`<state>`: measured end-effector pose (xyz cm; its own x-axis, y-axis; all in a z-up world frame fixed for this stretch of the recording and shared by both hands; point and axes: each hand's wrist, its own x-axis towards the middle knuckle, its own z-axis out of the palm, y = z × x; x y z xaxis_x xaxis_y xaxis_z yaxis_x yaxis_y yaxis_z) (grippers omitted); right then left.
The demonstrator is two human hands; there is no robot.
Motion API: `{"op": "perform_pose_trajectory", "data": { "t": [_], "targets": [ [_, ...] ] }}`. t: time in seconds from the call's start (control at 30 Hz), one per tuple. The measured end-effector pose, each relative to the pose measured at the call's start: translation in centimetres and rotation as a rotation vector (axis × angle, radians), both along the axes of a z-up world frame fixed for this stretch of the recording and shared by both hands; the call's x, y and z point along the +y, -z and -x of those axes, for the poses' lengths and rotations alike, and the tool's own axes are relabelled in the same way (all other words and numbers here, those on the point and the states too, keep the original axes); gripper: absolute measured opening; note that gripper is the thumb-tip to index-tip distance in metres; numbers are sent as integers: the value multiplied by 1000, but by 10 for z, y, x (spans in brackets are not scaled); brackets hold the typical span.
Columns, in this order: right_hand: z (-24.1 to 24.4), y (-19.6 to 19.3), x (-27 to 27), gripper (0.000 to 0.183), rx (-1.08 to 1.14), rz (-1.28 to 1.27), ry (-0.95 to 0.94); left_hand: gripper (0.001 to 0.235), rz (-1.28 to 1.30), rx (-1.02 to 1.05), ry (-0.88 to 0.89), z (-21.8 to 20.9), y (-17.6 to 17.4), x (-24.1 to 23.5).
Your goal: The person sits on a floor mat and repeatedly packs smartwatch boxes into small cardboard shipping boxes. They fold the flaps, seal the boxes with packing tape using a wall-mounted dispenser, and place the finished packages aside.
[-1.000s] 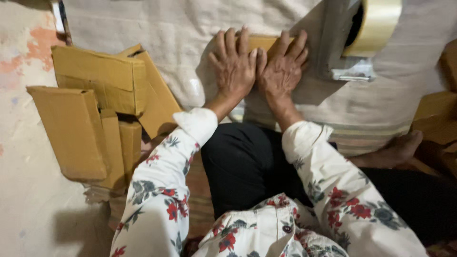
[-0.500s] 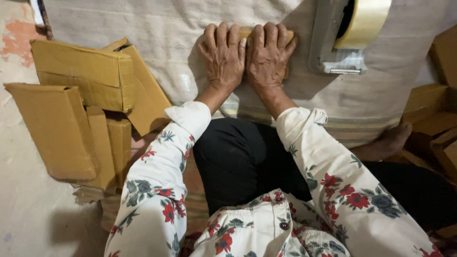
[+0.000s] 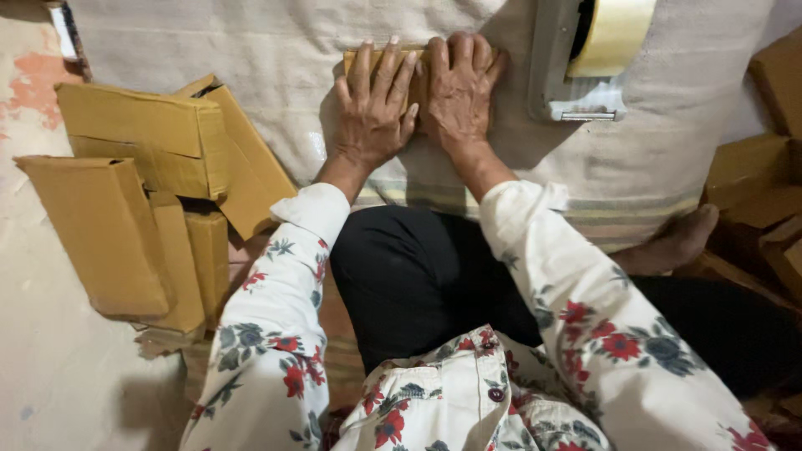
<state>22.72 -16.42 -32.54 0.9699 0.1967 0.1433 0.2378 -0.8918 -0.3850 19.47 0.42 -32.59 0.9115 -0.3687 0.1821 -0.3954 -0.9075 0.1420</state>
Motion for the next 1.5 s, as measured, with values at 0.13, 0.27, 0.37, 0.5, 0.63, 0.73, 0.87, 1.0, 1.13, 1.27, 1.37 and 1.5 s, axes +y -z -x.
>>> {"op": "perform_pose_trajectory", "data": {
  "t": [0.13,0.27,0.37,0.5,0.63,0.73,0.87,1.0,1.13,1.27,1.37,1.5],
  "targets": [
    [14,-13,-28,79,-33,116,-243,62,-90,-109,6,-5,9,3],
    [24,-15,-47,104,206,-1,-355,63,-55,-45,4,-10,14,6],
    [24,-5,-45,106,137,14,-331,63,-34,-59,-3,-9,17,6],
    [13,8,-44,99,-11,124,-346,73,-10,24,-8,-13,13,7],
    [-6,-11,-49,105,-3,193,-412,114,-2,101,61,-28,-19,11],
    [-22,-44,-50,73,84,183,-446,102,-211,174,179,-37,-57,20],
    [-42,-79,-63,58,490,80,-361,63,-47,812,-102,-57,-96,39],
    [-45,-68,-46,70,433,131,-190,78,143,706,-306,-63,-88,39],
    [-36,-24,-13,50,-193,334,-35,59,288,4,-354,-36,-28,11],
    [-35,5,36,46,-270,27,-190,47,171,-112,-367,-32,24,10],
    [-46,4,61,29,-108,-170,-262,51,215,-114,-297,-32,31,19],
    [-65,-2,33,20,-100,-26,-458,49,312,-45,-255,-35,17,16]
  ]
}}
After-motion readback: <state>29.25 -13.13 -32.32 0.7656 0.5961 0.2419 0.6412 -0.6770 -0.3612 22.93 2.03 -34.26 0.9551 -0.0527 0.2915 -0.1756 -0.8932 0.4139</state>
